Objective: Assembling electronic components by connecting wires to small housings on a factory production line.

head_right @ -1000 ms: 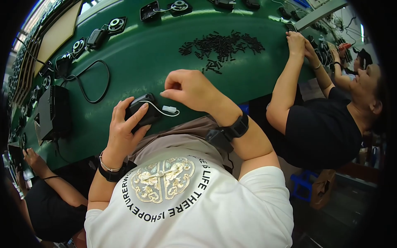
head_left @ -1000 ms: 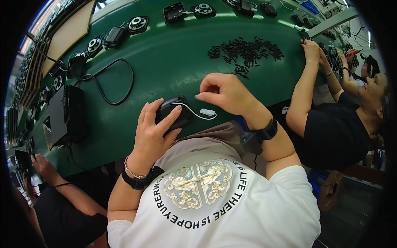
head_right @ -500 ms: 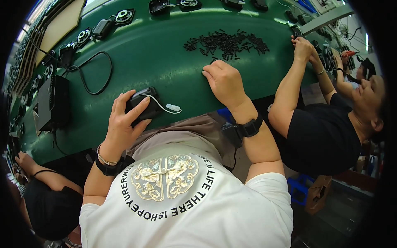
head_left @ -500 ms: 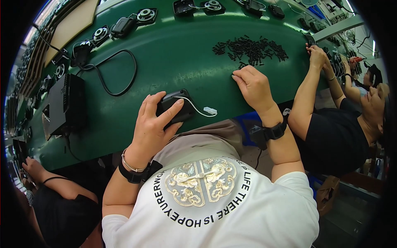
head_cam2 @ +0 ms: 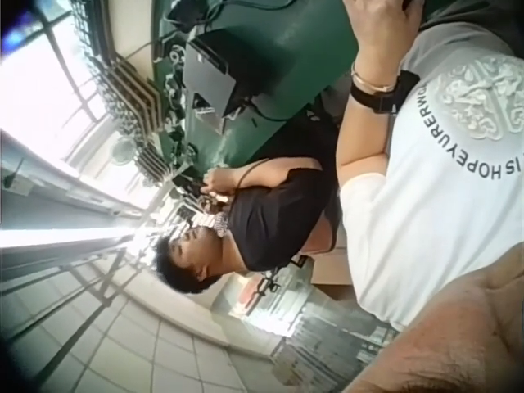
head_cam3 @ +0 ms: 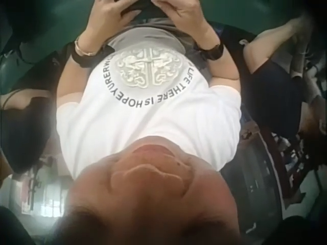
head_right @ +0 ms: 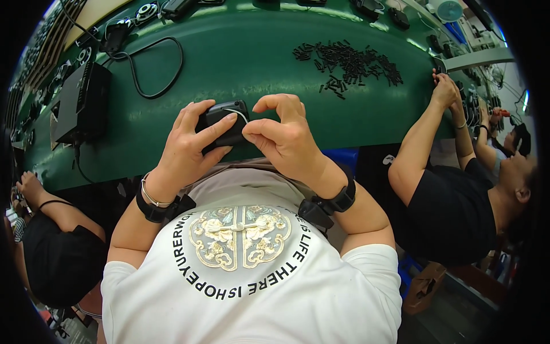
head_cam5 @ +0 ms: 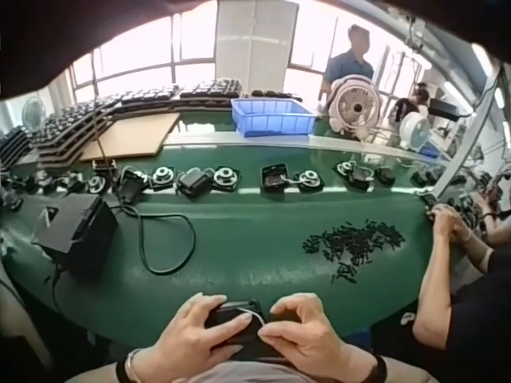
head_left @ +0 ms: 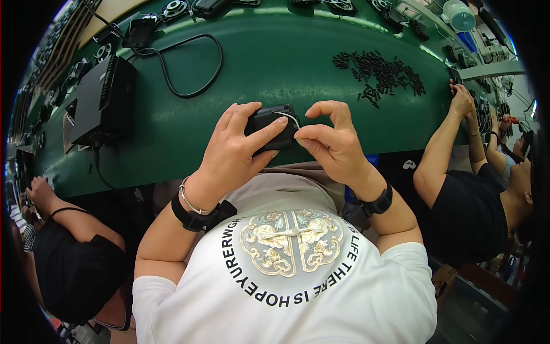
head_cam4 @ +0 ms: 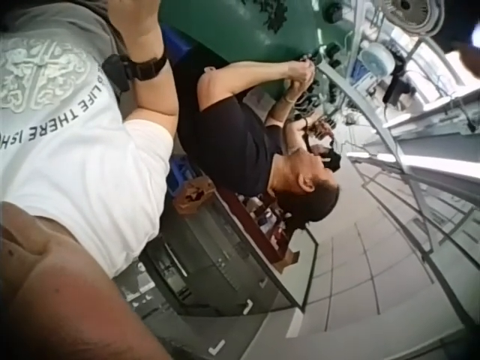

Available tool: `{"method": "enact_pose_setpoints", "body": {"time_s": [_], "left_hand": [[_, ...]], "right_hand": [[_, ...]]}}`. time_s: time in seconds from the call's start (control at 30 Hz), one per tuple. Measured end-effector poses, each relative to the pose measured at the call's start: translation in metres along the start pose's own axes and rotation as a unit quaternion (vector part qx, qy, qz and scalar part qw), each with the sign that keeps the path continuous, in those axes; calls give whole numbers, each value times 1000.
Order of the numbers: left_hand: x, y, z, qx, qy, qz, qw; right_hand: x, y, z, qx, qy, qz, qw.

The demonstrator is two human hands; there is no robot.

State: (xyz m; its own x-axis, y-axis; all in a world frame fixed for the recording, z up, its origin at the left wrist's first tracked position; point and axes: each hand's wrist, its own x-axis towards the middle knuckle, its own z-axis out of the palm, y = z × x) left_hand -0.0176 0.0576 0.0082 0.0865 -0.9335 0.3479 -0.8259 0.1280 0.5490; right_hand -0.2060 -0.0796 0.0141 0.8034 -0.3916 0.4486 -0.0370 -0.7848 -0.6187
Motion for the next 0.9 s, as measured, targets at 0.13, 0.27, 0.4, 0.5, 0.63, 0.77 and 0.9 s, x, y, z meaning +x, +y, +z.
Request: {"method": "enact_pose_setpoints", "body": {"time_s": [0.13, 0.27, 0.4, 0.5, 0.63, 0.77, 0.9], "left_hand": [[-1, 0, 0, -2, -1, -2, 1000], [0, -1, 1, 0, -1, 2, 1000], [0, -1, 1, 4, 0, 6, 1000], [0, -1, 2, 11, 1, 7, 1000], [-3, -2, 2, 18, -4, 1, 1000], [-1, -2, 2, 23, -2, 0, 1000], [0, -1, 2, 12, -3, -6, 1000]], "right_hand": [[-2, 3, 2, 17, -20, 18, 1000], [0, 3, 3, 8, -25, 20, 999], [0, -2, 2, 15, -24, 32, 999], [-1, 0, 7, 30, -19, 32, 999], [1, -1, 8, -5, -5, 21, 1000], [6, -3, 6, -53, 8, -24, 998], [6, -5, 5, -84, 1, -49, 995]]}}
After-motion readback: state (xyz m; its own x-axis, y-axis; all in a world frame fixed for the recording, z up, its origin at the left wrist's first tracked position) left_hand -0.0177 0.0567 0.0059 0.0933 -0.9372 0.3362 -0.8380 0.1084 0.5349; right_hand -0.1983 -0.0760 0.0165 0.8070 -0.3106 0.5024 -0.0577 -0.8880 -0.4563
